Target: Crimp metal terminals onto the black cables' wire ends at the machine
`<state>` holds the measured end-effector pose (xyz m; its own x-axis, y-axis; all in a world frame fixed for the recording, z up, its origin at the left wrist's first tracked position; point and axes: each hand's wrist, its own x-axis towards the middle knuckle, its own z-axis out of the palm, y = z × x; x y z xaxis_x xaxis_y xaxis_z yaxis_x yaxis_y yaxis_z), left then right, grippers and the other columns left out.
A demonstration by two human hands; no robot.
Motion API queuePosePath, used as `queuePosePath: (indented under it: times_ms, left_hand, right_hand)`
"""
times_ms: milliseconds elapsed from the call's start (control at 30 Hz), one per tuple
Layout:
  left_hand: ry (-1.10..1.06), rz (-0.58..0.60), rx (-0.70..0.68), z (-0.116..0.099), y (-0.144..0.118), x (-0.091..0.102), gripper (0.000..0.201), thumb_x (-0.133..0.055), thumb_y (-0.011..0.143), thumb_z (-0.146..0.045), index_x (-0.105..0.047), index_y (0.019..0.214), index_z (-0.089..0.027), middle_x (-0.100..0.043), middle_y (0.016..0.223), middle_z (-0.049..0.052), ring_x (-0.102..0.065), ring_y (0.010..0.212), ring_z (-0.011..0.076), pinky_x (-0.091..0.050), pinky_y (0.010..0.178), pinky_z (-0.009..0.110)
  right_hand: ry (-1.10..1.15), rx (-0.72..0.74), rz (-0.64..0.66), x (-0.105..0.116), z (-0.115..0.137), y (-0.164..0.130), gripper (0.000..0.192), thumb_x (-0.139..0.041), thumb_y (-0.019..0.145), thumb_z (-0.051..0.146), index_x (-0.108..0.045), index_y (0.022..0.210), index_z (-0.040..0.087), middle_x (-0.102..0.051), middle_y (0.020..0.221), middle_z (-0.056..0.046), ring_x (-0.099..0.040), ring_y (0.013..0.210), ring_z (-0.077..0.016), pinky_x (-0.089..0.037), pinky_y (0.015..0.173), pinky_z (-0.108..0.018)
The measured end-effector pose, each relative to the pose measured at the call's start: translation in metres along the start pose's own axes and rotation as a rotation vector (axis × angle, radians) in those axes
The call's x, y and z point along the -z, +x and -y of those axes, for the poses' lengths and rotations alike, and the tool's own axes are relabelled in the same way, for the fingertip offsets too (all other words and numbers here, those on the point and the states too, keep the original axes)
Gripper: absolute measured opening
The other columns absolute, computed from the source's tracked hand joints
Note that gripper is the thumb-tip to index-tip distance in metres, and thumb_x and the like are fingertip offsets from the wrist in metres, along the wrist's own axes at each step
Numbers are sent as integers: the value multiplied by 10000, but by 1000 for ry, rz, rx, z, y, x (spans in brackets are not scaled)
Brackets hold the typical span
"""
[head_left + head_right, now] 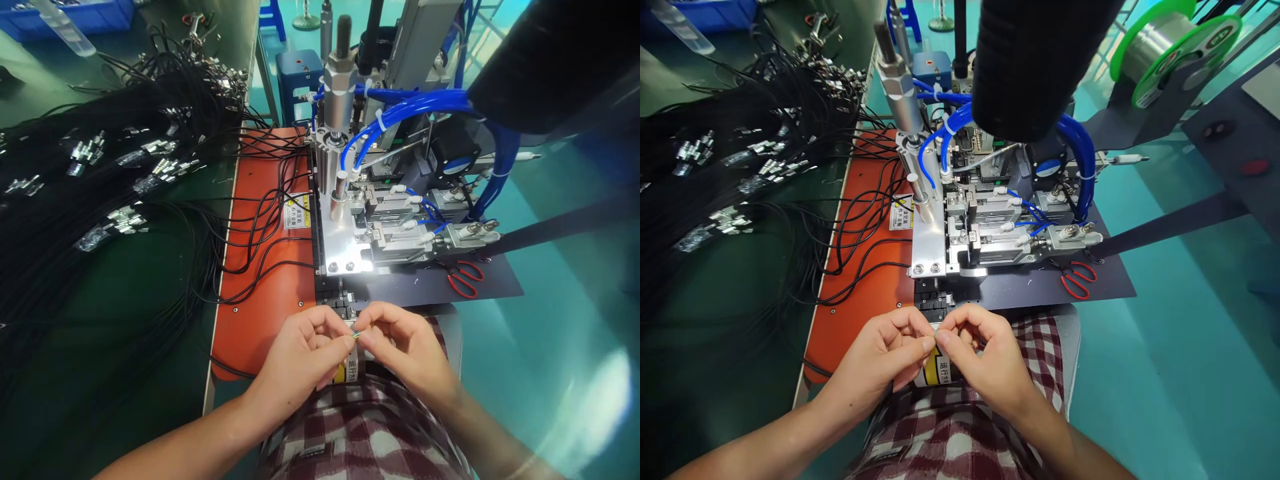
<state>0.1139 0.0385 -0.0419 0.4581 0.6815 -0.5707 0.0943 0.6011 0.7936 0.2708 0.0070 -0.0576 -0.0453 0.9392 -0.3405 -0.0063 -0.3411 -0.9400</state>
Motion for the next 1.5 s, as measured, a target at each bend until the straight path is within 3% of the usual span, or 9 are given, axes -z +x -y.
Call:
queuePosePath:
  times_ms: [167,267,367,500,633,767,900,1067,1500]
  left_hand:
    - [106,-62,-74,2,-1,0,159,-577,825,-289,-528,743,-162,-405,458,-85,-341,380,46,-262,384,161]
    - [347,-177,-346,5,-3,1,95,-571,826,-225,-600,770,-155,-540,628,-1,-495,539,102,-395,494,210]
    - [500,-186,-597,5,-2,5,91,-562,824,-180,-650,805,-168,-586,813,57,-554,733,152,-452,642,257]
    - [265,-70,-297,2,6,9,101,-565,837,-232,-605,763,-175,-491,591,-20,-431,508,91,-348,453,194]
    - [144,-24,-51,-2,9,8,153,-565,847,-314,-571,794,-171,-338,447,-94,-255,384,54,-209,364,167]
    - [455,-117,-233,-7,6,6,89,-571,841,-248,-606,831,-166,-522,606,-32,-458,513,84,-368,459,172]
    - [763,-192,-522,-7,11,13,102,-516,857,-160,-617,873,-168,-603,811,31,-568,760,142,-467,644,214]
    - [1036,-104,-785,3,25,31,271,-407,903,-120,-633,1045,-164,-552,869,55,-564,788,141,-486,690,232]
    - [1355,-83,-891,10,31,44,363,-365,891,-81,-605,1150,-164,-542,846,55,-573,720,139,-519,611,236]
  right_hand:
    - [-203,181,-71,-3,-4,-4,135,-560,864,239,-577,737,198,-547,697,-8,-458,612,-142,-353,561,-275]
    - [-308,334,-125,-4,-5,-6,126,-542,872,187,-579,752,202,-569,735,-25,-496,674,-162,-377,624,-291]
    - [-190,270,-131,-6,-3,-3,153,-547,870,211,-568,719,203,-543,693,-15,-475,632,-155,-376,588,-282]
    - [78,9,-1,-6,-3,5,192,-577,846,305,-531,691,201,-443,608,31,-359,520,-115,-319,493,-254]
    - [-24,62,-58,-5,-7,5,174,-584,840,298,-550,705,194,-500,669,4,-422,591,-135,-343,547,-265]
    - [-149,186,-147,0,-7,4,153,-571,849,267,-560,710,203,-540,717,-19,-480,669,-168,-376,620,-290]
    - [-20,62,-147,8,-4,16,171,-602,813,309,-544,692,203,-483,629,14,-413,560,-136,-338,523,-269]
    - [76,-55,-71,13,-14,36,257,-640,763,384,-537,638,185,-427,530,49,-347,493,-105,-264,479,-252]
    - [85,-94,-30,13,-28,42,273,-644,774,419,-561,679,176,-456,547,48,-375,497,-104,-277,486,-249]
